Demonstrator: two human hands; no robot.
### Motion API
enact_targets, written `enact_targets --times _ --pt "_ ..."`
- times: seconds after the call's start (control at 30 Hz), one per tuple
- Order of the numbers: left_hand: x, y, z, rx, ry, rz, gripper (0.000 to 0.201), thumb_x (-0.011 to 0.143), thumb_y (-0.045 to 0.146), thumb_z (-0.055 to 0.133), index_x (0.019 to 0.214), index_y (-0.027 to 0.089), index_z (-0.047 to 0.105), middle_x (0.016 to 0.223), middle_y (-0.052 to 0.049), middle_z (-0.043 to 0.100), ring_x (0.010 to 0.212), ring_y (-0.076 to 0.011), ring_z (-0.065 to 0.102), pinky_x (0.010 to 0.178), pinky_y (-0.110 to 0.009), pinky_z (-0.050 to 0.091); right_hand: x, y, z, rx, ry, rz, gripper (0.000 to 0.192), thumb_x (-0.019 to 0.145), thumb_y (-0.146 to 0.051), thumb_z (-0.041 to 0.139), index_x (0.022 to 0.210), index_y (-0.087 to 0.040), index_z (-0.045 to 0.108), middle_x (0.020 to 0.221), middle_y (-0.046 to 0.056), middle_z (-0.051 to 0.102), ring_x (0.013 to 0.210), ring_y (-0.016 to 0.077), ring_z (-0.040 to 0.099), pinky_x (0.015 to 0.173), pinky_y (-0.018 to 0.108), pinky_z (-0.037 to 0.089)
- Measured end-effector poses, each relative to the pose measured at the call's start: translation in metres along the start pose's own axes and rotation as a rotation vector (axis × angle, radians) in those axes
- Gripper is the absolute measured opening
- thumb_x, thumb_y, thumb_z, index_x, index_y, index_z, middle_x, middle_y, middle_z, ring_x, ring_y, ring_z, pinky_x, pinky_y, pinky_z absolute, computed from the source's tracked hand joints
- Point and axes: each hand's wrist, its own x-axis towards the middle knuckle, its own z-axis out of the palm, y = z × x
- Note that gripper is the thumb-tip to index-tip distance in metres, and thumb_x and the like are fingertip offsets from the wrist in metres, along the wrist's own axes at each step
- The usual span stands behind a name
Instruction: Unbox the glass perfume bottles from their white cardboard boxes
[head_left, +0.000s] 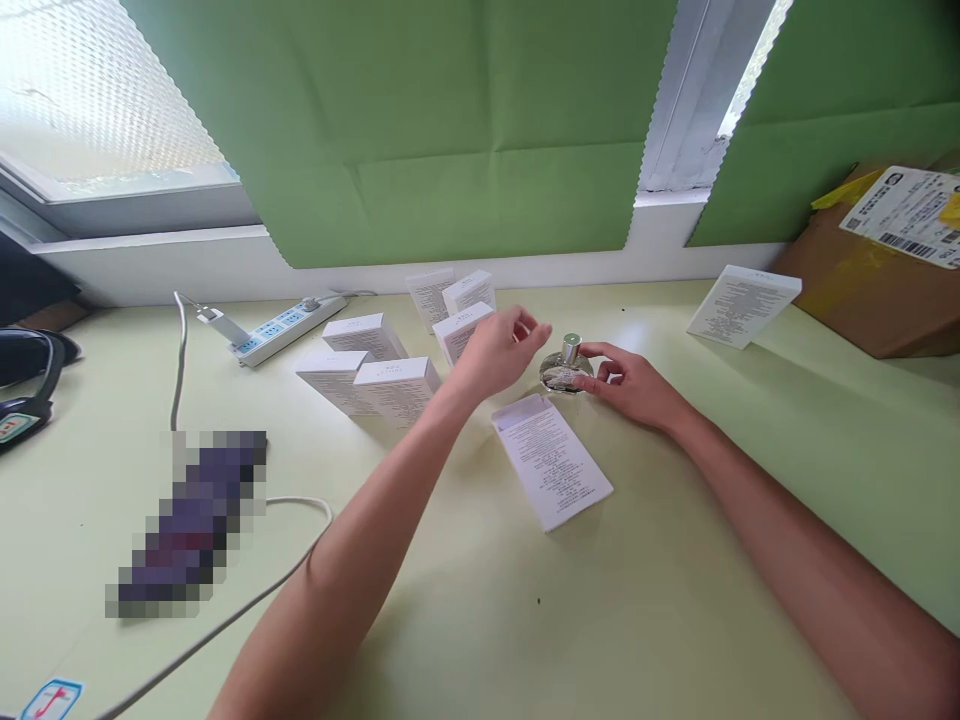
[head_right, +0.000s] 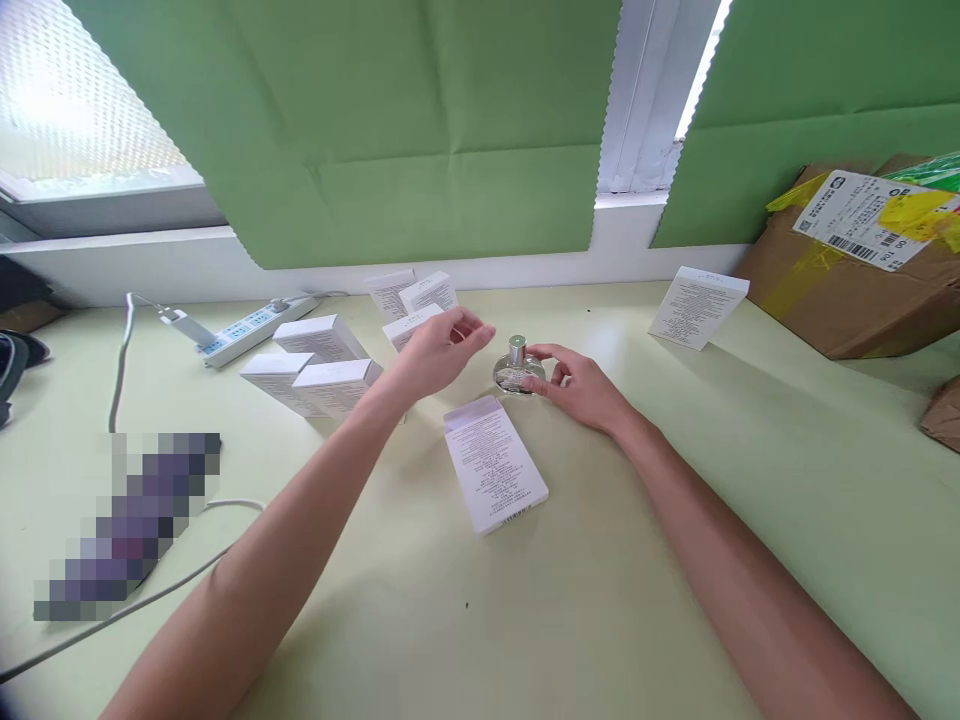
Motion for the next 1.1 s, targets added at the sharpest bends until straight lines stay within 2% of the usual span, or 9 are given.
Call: enact_targets --times 0.1,0.2,0.27,0.4,0.5,0.7,0.83,0.93,1.1 --pt "-0.006 -0.001 -0.016 0.290 -0.356 0.007 0.041 0.079 0.060 0.061 0.067 0.021 0.065 0.068 -0.005 0.066 0.051 -0.0144 0.051 0.049 -0.027 0.033 0.001 -0.001 -0.002 0.021 -0.019 0.013 0.050 0.079 -0.059 0.066 0.119 -0.028 0.067 0.084 0.002 0.067 0.061 0.0140 0.050 0.059 0.029 0.041" --pt "-0.009 -0.006 -0.018 0.362 -0.685 0.024 0.040 0.063 0.061 0.074 0.058 0.022 0.066 0.060 -0.002 0.063 0.043 -0.0126 0.048 0.044 -0.026 0.028 0.004 0.001 -0.001 0.049 0.007 0.040 0.048 0.078 -0.058 0.068 0.113 -0.024 0.068 0.078 0.001 0.066 0.061 0.0146 0.053 0.059 0.030 0.041" --pt "-0.009 -0.010 -0.014 0.391 -0.788 0.029 0.039 0.057 0.058 0.078 0.053 0.022 0.063 0.057 -0.001 0.062 0.042 -0.0126 0.046 0.044 -0.026 0.028 0.006 0.003 -0.002 0.085 0.048 0.061 0.049 0.079 -0.059 0.067 0.110 -0.021 0.066 0.085 0.003 0.067 0.062 0.0144 0.056 0.058 0.030 0.043" --pt "-0.007 -0.010 -0.012 0.438 -0.836 0.030 0.037 0.064 0.052 0.076 0.053 0.022 0.058 0.060 0.000 0.061 0.046 -0.0135 0.046 0.049 -0.028 0.030 0.008 -0.005 -0.010 0.198 0.124 0.061 0.049 0.081 -0.062 0.064 0.106 -0.019 0.062 0.097 0.006 0.066 0.060 0.0117 0.058 0.057 0.030 0.048" --pt "-0.009 0.002 -0.018 0.388 -0.778 0.111 0.025 0.074 0.044 0.071 0.067 0.022 0.062 0.071 -0.001 0.065 0.056 -0.0150 0.052 0.053 -0.027 0.032 0.007 -0.024 -0.018 0.306 0.167 0.017 0.046 0.082 -0.059 0.065 0.106 -0.020 0.062 0.106 0.005 0.065 0.063 0.0103 0.060 0.059 0.029 0.049" --pt "-0.016 0.027 -0.021 0.547 -0.333 0.487 0.008 0.087 0.025 0.062 0.083 0.018 0.064 0.080 -0.002 0.062 0.070 -0.0158 0.055 0.066 -0.029 0.037 0.002 -0.068 -0.029 0.442 0.349 -0.144 0.034 0.086 -0.050 0.066 0.104 -0.022 0.062 0.103 0.003 0.065 0.062 0.0100 0.060 0.055 0.027 0.045" --pt "-0.017 0.028 -0.011 0.543 -0.268 0.559 0.017 0.089 0.015 0.058 0.103 0.017 0.068 0.106 -0.008 0.064 0.095 -0.0209 0.061 0.068 -0.028 0.042 -0.003 -0.083 -0.035 0.430 0.409 -0.291 0.026 0.089 -0.044 0.065 0.103 -0.023 0.057 0.105 0.003 0.064 0.065 0.0102 0.062 0.054 0.026 0.043" --pt "-0.015 0.026 -0.005 0.518 -0.227 0.603 0.021 0.089 0.013 0.057 0.106 0.019 0.068 0.116 -0.008 0.063 0.111 -0.0240 0.058 0.074 -0.029 0.047 -0.007 -0.086 -0.038 0.345 0.381 -0.350 0.026 0.092 -0.046 0.061 0.104 -0.024 0.055 0.108 0.003 0.063 0.071 0.0122 0.063 0.056 0.027 0.045" --pt "-0.011 0.020 -0.002 0.455 -0.153 0.616 0.023 0.090 0.014 0.058 0.109 0.022 0.067 0.111 -0.007 0.064 0.108 -0.0236 0.059 0.081 -0.033 0.048 -0.008 -0.077 -0.038 0.114 0.340 -0.349 0.030 0.092 -0.053 0.055 0.110 -0.028 0.054 0.107 0.002 0.064 0.070 0.0149 0.060 0.060 0.030 0.045"
